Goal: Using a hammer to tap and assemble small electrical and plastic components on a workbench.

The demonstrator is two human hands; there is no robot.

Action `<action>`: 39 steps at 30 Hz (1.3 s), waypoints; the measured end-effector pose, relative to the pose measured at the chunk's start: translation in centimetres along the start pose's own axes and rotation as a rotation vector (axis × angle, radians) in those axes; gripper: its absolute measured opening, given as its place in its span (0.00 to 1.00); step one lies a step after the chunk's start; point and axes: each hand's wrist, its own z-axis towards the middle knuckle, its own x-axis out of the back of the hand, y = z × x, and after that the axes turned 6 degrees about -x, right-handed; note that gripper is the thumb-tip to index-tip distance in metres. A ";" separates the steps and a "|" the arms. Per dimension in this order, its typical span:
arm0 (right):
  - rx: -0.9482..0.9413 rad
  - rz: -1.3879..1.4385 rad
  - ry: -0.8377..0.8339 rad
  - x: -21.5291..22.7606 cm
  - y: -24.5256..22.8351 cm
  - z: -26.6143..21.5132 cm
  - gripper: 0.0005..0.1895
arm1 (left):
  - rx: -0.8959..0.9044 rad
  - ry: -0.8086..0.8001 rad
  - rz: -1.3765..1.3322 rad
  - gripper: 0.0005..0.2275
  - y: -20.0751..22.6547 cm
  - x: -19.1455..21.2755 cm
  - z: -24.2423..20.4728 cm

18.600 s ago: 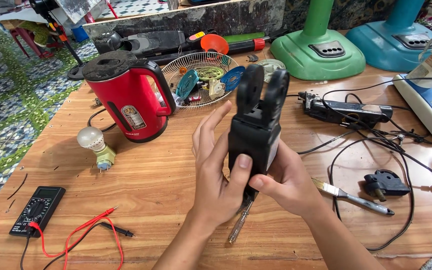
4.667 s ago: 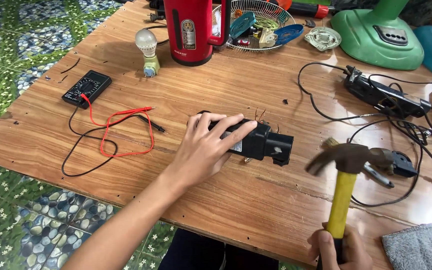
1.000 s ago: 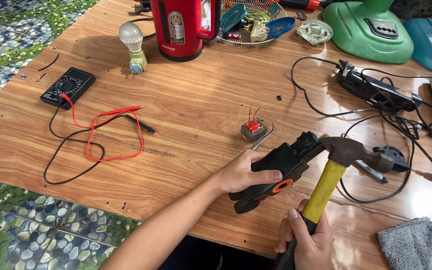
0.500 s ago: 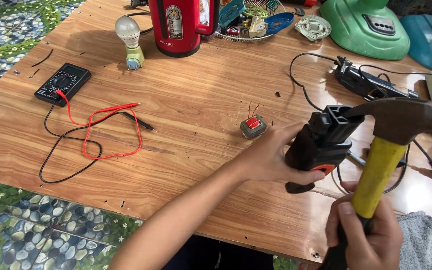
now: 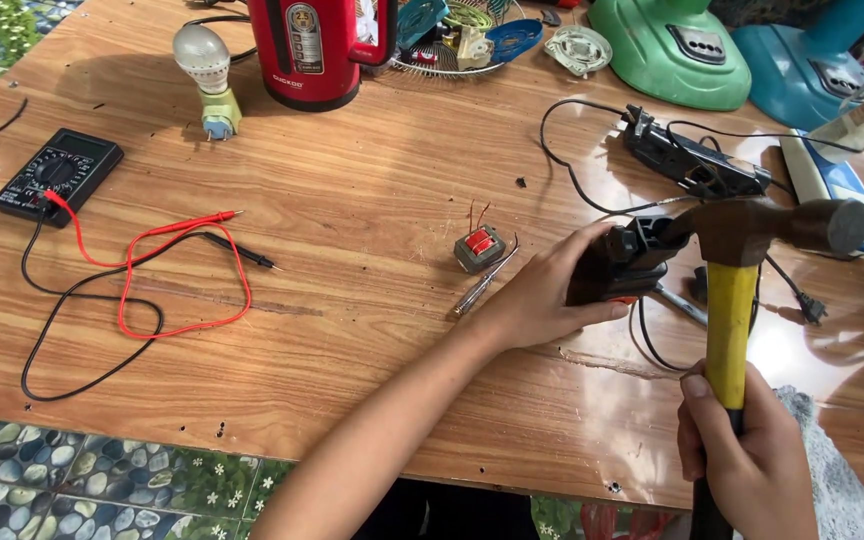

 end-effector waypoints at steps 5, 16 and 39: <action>0.056 0.041 0.092 0.7 -1.0 0.5 0.11 | 0.144 -0.074 0.057 0.48 -0.8 -0.7 -1.5; -0.030 -0.062 0.061 -0.2 -0.5 -0.1 0.13 | 0.177 -0.079 0.154 0.48 -1.5 -2.2 -2.6; -0.021 0.358 0.131 -0.9 1.6 2.9 0.12 | 0.143 -0.014 0.245 0.42 -3.3 -2.9 -2.9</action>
